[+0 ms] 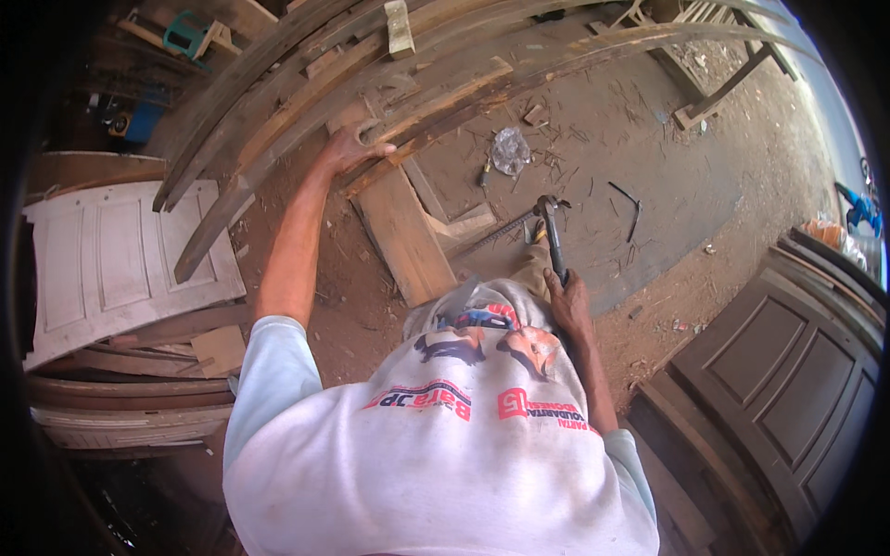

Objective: The person uses a hammer to strike and pry apart a wooden frame structure. They repeatedly hit joints and pull apart sections, gradually breaking the frame into smaller pieces.

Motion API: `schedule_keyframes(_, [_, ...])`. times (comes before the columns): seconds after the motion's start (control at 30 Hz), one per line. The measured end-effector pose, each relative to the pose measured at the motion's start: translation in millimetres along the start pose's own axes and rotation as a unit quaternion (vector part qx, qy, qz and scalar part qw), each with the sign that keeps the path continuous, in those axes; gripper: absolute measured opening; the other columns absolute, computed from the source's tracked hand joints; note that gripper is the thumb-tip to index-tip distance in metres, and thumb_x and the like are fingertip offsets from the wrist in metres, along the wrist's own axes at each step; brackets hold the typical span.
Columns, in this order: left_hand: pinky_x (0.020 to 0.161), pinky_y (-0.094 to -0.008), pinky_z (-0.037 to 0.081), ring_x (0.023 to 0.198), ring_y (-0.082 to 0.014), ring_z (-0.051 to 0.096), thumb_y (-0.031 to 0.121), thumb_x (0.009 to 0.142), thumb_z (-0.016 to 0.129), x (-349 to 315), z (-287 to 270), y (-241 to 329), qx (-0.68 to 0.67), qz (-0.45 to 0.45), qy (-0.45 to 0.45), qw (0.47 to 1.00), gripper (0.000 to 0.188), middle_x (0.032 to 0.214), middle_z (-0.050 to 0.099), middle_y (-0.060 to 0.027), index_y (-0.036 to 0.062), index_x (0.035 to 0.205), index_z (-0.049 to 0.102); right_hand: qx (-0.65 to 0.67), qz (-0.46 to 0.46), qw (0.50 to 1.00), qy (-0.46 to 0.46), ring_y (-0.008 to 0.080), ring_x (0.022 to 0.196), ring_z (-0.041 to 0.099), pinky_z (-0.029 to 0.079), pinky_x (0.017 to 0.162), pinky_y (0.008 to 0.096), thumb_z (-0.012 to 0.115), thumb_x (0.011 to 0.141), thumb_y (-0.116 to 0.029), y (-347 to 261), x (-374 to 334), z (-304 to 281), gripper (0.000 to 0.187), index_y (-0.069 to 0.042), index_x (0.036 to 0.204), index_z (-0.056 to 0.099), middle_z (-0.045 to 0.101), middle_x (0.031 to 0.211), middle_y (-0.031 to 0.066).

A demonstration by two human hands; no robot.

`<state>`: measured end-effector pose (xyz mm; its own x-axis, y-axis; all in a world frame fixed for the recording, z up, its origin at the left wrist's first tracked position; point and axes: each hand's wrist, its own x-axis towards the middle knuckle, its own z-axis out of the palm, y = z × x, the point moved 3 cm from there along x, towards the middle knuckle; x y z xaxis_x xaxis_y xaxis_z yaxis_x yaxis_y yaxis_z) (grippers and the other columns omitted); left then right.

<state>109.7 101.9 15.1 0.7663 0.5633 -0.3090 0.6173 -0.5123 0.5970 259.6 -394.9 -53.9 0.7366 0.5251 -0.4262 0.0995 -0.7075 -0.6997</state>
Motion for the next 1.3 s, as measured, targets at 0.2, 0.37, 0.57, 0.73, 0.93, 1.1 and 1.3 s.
schedule_keyframes(0.2, [0.101,-0.0493,0.053,0.124,-0.0379,0.060,0.056,0.067,0.090,-14,17,6,0.112,0.114,0.135,0.978,0.097,0.134,0.059,-0.0208,0.0097,0.143,0.053,-0.046,0.024,0.998,-0.026,0.0407,0.079,0.064,0.048,0.075,0.0491,0.062,0.096,-0.055,8,-4,-4,0.063,0.008,0.096,0.062,0.064,0.083,0.0280])
schedule_keyframes(0.37, [0.094,-0.0511,0.057,0.117,-0.0400,0.062,0.049,0.067,0.091,-29,29,11,0.205,0.163,0.206,0.943,0.090,0.130,0.054,-0.0191,0.0115,0.139,0.053,-0.043,0.028,0.998,-0.045,0.0396,0.079,0.064,0.048,0.075,0.0485,0.063,0.095,-0.055,11,-5,-12,0.062,0.007,0.095,0.062,0.064,0.083,0.0281])
schedule_keyframes(0.57, [0.096,-0.0528,0.056,0.120,-0.0423,0.062,0.056,0.068,0.088,-11,33,-16,0.227,0.146,0.178,0.946,0.092,0.134,0.057,-0.0224,0.0116,0.141,0.054,-0.074,-0.008,0.995,-0.066,0.0381,0.077,0.065,0.049,0.073,0.0490,0.065,0.095,-0.052,8,-3,-10,0.060,0.008,0.094,0.064,0.064,0.079,0.0283])
schedule_keyframes(0.73, [0.105,-0.0508,0.050,0.127,-0.0398,0.059,0.060,0.073,0.084,-3,20,-13,0.204,0.078,0.111,0.970,0.093,0.138,0.059,-0.0260,0.0118,0.146,0.053,-0.099,-0.002,0.992,-0.073,0.0410,0.083,0.067,0.050,0.076,0.0492,0.064,0.094,-0.051,8,-10,-7,0.060,0.009,0.097,0.064,0.065,0.083,0.0295])
schedule_keyframes(0.93, [0.107,-0.0512,0.047,0.130,-0.0377,0.057,0.060,0.079,0.079,6,11,-24,0.217,0.110,0.132,0.961,0.088,0.138,0.061,-0.0202,0.0099,0.147,0.052,-0.075,-0.022,0.996,-0.048,0.0332,0.076,0.063,0.048,0.071,0.0477,0.064,0.094,-0.053,29,-16,-3,0.064,0.011,0.096,0.063,0.064,0.080,0.0283])
schedule_keyframes(1.1, [0.107,-0.0576,0.042,0.136,-0.0396,0.044,0.052,0.087,0.073,-3,33,9,0.384,0.042,0.194,0.902,0.086,0.142,0.051,-0.0190,0.0089,0.154,0.042,-0.072,0.017,0.995,-0.064,0.0309,0.074,0.062,0.048,0.072,0.0475,0.064,0.095,-0.052,23,-22,-6,0.063,0.011,0.095,0.063,0.064,0.079,0.0280])
schedule_keyframes(1.3, [0.108,-0.0595,0.038,0.138,-0.0426,0.040,0.050,0.085,0.076,-12,70,51,0.432,0.020,0.232,0.871,0.100,0.144,0.044,-0.0233,0.0084,0.160,0.025,-0.062,0.019,0.996,-0.068,0.0358,0.076,0.066,0.049,0.074,0.0484,0.062,0.096,-0.050,24,-26,0,0.061,0.011,0.097,0.065,0.066,0.080,0.0287])
